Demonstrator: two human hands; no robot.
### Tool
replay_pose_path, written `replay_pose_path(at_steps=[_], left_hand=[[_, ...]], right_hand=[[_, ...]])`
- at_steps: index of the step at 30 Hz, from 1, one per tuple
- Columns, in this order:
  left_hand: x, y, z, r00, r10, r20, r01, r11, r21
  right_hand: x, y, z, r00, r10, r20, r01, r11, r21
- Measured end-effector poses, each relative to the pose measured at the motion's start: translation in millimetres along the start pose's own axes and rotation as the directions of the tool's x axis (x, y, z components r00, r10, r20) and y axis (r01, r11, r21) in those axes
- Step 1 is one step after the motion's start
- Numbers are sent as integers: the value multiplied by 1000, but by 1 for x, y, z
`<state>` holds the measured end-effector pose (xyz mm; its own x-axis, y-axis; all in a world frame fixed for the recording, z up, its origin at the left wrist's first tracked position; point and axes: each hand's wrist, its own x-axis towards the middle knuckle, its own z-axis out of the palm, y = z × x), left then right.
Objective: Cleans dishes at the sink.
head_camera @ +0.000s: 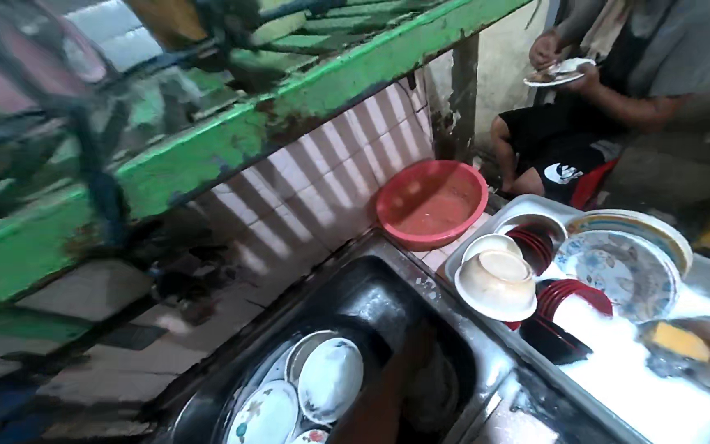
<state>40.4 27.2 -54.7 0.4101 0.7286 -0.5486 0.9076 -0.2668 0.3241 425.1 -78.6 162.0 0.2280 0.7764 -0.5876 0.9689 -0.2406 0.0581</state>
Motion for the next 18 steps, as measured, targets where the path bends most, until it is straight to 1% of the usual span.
replay_pose_path(at_steps=[2, 4, 5, 7, 10, 12, 15, 18], left_hand=[[9, -9, -3, 993, 49, 110, -59, 994, 96], [8, -8, -8, 963, 119, 241, -152, 981, 122], [2, -2, -10, 942, 154, 299, -196, 974, 117], [-15, 17, -11, 912, 190, 364, -253, 959, 131], [-38, 35, -7, 919, 175, 353, -248, 953, 174], [-49, 42, -12, 925, 195, 326, -268, 944, 195], [-50, 40, -20, 954, 135, 268, -191, 962, 196], [-52, 33, -31, 945, 126, 303, -215, 935, 281]], right_hand=[[2, 2, 3, 1000, -6, -18, 6, 1000, -7], [2, -1, 2, 1000, 5, 0, -5, 1000, -3], [3, -1, 2, 1000, 12, 5, -12, 1000, -4], [3, 0, 2, 1000, 22, 7, -22, 1000, -7], [3, 2, 2, 1000, 13, 1, -13, 1000, -20], [3, 3, 1, 1000, 6, 23, -5, 1000, -13], [4, 9, 0, 1000, 6, 22, -6, 1000, 13], [6, 17, 8, 999, 16, -52, -14, 999, 41]])
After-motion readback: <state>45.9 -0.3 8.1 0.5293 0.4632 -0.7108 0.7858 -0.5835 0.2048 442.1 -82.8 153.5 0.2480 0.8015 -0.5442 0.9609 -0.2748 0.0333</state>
